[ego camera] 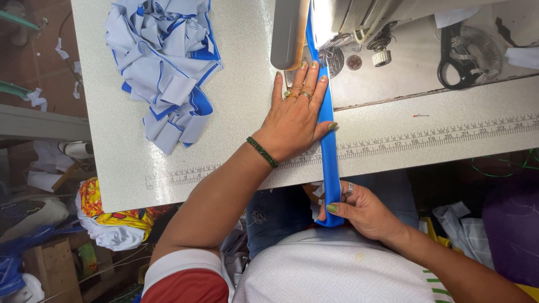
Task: The person is sewing blue fabric strips using an industrial sewing machine.
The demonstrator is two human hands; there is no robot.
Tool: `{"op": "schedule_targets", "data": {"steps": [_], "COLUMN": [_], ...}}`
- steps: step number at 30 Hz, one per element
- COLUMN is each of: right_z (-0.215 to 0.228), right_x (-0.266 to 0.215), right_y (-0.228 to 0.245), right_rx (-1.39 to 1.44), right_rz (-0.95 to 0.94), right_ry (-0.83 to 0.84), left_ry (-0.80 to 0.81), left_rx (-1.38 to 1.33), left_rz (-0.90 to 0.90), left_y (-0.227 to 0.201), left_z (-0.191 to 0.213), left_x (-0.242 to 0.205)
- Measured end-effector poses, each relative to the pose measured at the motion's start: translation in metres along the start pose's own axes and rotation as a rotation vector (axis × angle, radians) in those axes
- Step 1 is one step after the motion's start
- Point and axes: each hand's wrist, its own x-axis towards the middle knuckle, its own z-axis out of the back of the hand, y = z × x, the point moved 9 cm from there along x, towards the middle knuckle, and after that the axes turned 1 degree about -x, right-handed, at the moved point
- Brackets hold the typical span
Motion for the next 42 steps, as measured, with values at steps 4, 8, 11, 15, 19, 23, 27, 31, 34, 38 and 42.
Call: {"op": "schedule_targets", "data": {"steps": [4,8,11,15,19,23,27,31,34,38,42], "right_z": [-0.003,-0.011,-0.013,-0.005,-0.004,0.001,0.005,0.002,0.003,0.005,-0.002], "right_x": [0.001,-0.001,0.0,-0.002,-0.001,-0.001,-0.001,0.0,-0.001,-0.002,-0.002], "right_y": [0.022,0.051,0.056,0.04,0.032,0.014,0.01,0.009,0.005,0.003,0.022], "right_rx": [-0.231,-0.523,-0.598,-0.536,-0.445,-0.291,-0.279,-0.197,-0.132,-0.168,-0.322], "right_rz": [0.073,0.156,0.156,0.125,0.083,0.04,0.029,0.006,-0.007,0.014,0.072], "right_ry": [-0.086,-0.173,-0.177,-0.15,-0.11,-0.08,-0.077,-0.074,-0.067,-0.07,-0.113], "left_ry": [-0.002,0.004,0.009,0.017,0.02,0.025,0.031,0.034,0.032,0.03,0.028], "left_rx": [0.011,0.013,0.009,0.009,-0.001,-0.002,-0.005,0.002,0.004,0.008,0.005], "left_rz": [-0.005,-0.004,-0.008,-0.003,-0.002,0.002,0.006,0.006,0.006,0.008,0.004], "left_y": [0.0,0.001,0.001,0.002,0.001,0.001,0.001,0.001,0.0,0.0,0.0], "left_z": [0.0,0.0,0.0,-0.001,0.001,0.0,0.0,0.0,-0.001,-0.001,0.0], "left_x": [0.0,0.0,-0.001,-0.001,-0.002,-0.001,-0.001,-0.002,-0.002,-0.002,-0.002]}}
